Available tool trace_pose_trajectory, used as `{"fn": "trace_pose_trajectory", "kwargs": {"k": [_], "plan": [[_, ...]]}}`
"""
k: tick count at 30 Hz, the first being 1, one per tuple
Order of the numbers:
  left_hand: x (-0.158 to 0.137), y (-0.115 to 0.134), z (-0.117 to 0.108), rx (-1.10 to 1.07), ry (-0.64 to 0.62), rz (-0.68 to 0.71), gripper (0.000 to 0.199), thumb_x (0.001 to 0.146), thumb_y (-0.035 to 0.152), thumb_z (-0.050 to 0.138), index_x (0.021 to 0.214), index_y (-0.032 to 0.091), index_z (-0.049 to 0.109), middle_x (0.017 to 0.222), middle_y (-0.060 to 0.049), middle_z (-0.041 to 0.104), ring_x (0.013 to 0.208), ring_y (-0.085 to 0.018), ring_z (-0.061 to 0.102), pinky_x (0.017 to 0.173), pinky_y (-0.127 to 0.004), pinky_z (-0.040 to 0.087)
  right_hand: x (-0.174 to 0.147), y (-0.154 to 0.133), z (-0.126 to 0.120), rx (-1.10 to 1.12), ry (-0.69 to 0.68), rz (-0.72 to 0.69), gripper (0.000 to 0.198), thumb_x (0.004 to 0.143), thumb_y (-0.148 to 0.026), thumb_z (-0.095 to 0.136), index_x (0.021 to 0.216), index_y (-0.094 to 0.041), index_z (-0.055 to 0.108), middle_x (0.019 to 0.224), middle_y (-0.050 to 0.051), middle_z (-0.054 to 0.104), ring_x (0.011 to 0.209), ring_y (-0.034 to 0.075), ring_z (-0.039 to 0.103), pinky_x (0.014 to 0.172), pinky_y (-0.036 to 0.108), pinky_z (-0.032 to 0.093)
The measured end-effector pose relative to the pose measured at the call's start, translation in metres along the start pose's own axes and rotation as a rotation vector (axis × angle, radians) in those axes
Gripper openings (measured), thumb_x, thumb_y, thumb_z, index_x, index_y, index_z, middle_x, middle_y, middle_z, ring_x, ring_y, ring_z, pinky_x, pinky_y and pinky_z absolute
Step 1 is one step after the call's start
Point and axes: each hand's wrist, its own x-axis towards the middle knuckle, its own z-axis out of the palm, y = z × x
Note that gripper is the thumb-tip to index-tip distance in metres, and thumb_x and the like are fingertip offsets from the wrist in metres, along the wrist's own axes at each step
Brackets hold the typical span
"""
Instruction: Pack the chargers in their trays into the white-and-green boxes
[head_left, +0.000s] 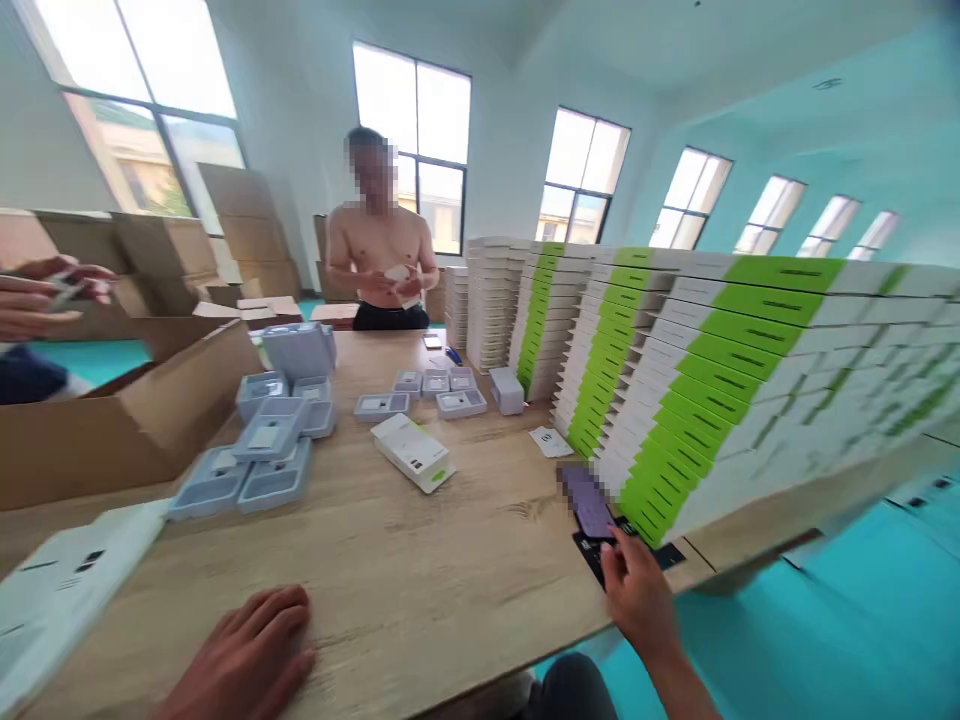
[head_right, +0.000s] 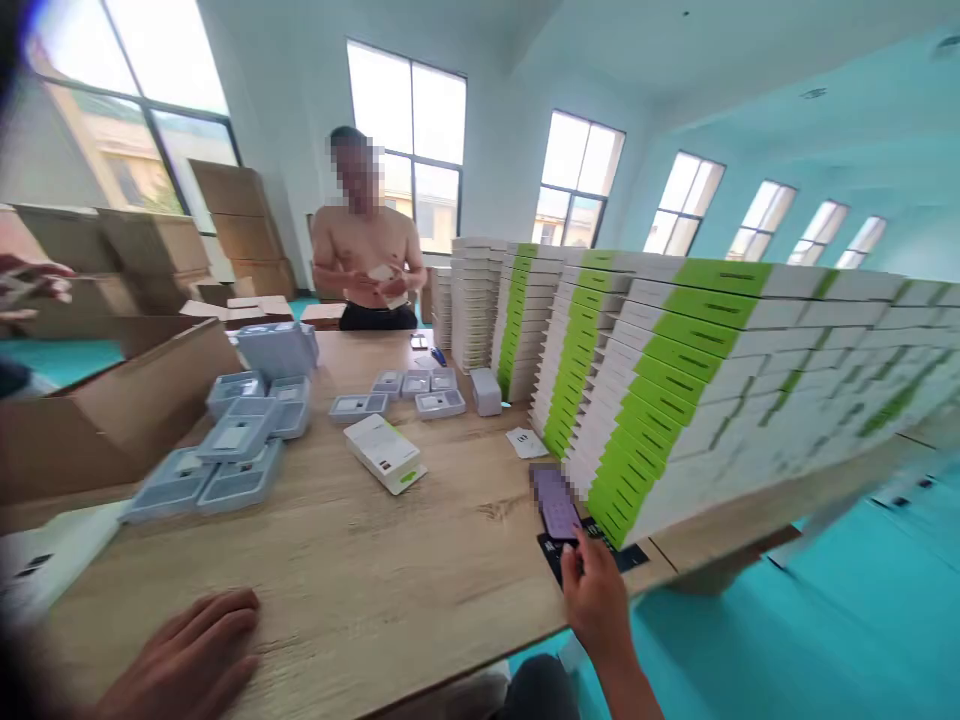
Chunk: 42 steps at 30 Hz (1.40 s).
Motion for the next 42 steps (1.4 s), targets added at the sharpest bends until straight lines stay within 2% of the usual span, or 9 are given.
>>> {"fn": "trace_pose_trajectory", "kwargs": {"k": [6, 13, 16, 20, 24, 27, 29, 32, 42], "plan": [[0.0, 0.015, -0.021, -0.013, -0.181, -0.114, 0.017, 0.092, 0.033, 0.066, 0.109, 0.031, 0.071, 0.126, -0.001, 0.072, 0.12, -0.027, 0.065, 0.105, -0.039, 0.051, -0.006, 0.021, 0.037, 0.089, -0.058, -0.115, 0.044, 0.097, -0.061, 0.049, 0.106, -0.022, 0.067, 0.088, 0.014, 0.076, 0.074, 0.03, 0.075, 0.065, 0.043, 0.061], [0.002, 0.038, -0.032, -0.106, -0.279, -0.231, 0.019, 0.087, 0.022, 0.069, 0.106, 0.024, 0.065, 0.123, -0.005, 0.069, 0.121, -0.027, 0.059, 0.11, -0.045, 0.042, 0.036, -0.153, 0.103, 0.377, -0.517, -0.362, 0.048, 0.091, -0.051, 0.062, 0.133, -0.026, 0.061, 0.132, 0.013, 0.065, 0.122, 0.032, 0.063, 0.102, 0.048, 0.052], [-0.001, 0.04, -0.033, -0.109, -0.271, -0.247, 0.018, 0.087, 0.019, 0.067, 0.104, 0.023, 0.064, 0.123, -0.006, 0.069, 0.121, -0.028, 0.059, 0.11, -0.046, 0.042, 0.074, -0.213, 0.146, 0.464, -0.558, -0.102, 0.079, 0.07, -0.057, 0.079, 0.14, -0.028, 0.054, 0.158, 0.015, 0.042, 0.149, 0.043, 0.031, 0.115, 0.065, 0.03], [-0.005, 0.038, -0.032, -0.129, -0.252, -0.227, 0.022, 0.084, 0.014, 0.065, 0.104, 0.022, 0.066, 0.123, -0.007, 0.071, 0.121, -0.029, 0.061, 0.11, -0.048, 0.045, 0.106, -0.239, 0.182, 0.556, -0.572, 0.074, 0.088, 0.064, -0.067, 0.078, 0.135, -0.02, 0.057, 0.154, 0.024, 0.042, 0.144, 0.051, 0.033, 0.114, 0.073, 0.022], [0.008, 0.029, -0.024, -0.407, -0.141, -0.435, 0.033, 0.084, 0.028, 0.069, 0.117, 0.025, 0.069, 0.13, -0.01, 0.07, 0.125, -0.032, 0.061, 0.112, -0.05, 0.045, 0.099, -0.245, 0.167, 0.826, -0.683, 0.091, 0.087, 0.081, -0.082, 0.049, 0.142, -0.019, 0.054, 0.139, 0.023, 0.059, 0.124, 0.041, 0.06, 0.102, 0.058, 0.048], [0.044, 0.033, -0.023, -0.886, 0.136, -0.629, 0.072, 0.076, 0.064, 0.076, 0.132, 0.021, 0.061, 0.137, -0.018, 0.066, 0.129, -0.037, 0.061, 0.104, -0.049, 0.051, 0.078, -0.257, 0.139, 1.098, -0.856, 0.032, 0.091, 0.088, -0.087, 0.022, 0.137, -0.02, 0.061, 0.121, 0.019, 0.071, 0.106, 0.034, 0.071, 0.088, 0.048, 0.058], [0.073, 0.044, -0.028, -1.103, 0.289, -0.624, 0.094, 0.064, 0.08, 0.078, 0.133, 0.019, 0.059, 0.138, -0.02, 0.065, 0.129, -0.039, 0.061, 0.1, -0.047, 0.055, 0.064, -0.269, 0.124, 1.413, -1.071, 0.03, 0.091, 0.087, -0.09, 0.027, 0.131, -0.021, 0.066, 0.116, 0.018, 0.074, 0.105, 0.033, 0.072, 0.09, 0.048, 0.057], [0.103, 0.065, -0.041, -1.14, 0.337, -0.625, 0.074, 0.071, 0.07, 0.081, 0.121, 0.018, 0.063, 0.121, -0.016, 0.075, 0.11, -0.035, 0.071, 0.09, -0.044, 0.059, 0.056, -0.285, 0.11, 1.785, -1.363, 0.043, 0.071, 0.087, -0.079, 0.056, 0.13, -0.023, 0.068, 0.116, 0.014, 0.075, 0.109, 0.031, 0.071, 0.1, 0.049, 0.052], [0.087, 0.071, -0.051, -1.043, 0.253, -0.666, 0.054, 0.078, 0.059, 0.08, 0.113, 0.018, 0.074, 0.107, -0.009, 0.08, 0.094, -0.03, 0.075, 0.078, -0.035, 0.061, 0.077, -0.294, 0.089, 1.795, -1.156, 0.079, 0.041, 0.082, -0.05, 0.083, 0.111, -0.021, 0.077, 0.105, 0.009, 0.08, 0.096, 0.027, 0.075, 0.094, 0.045, 0.056]]}}
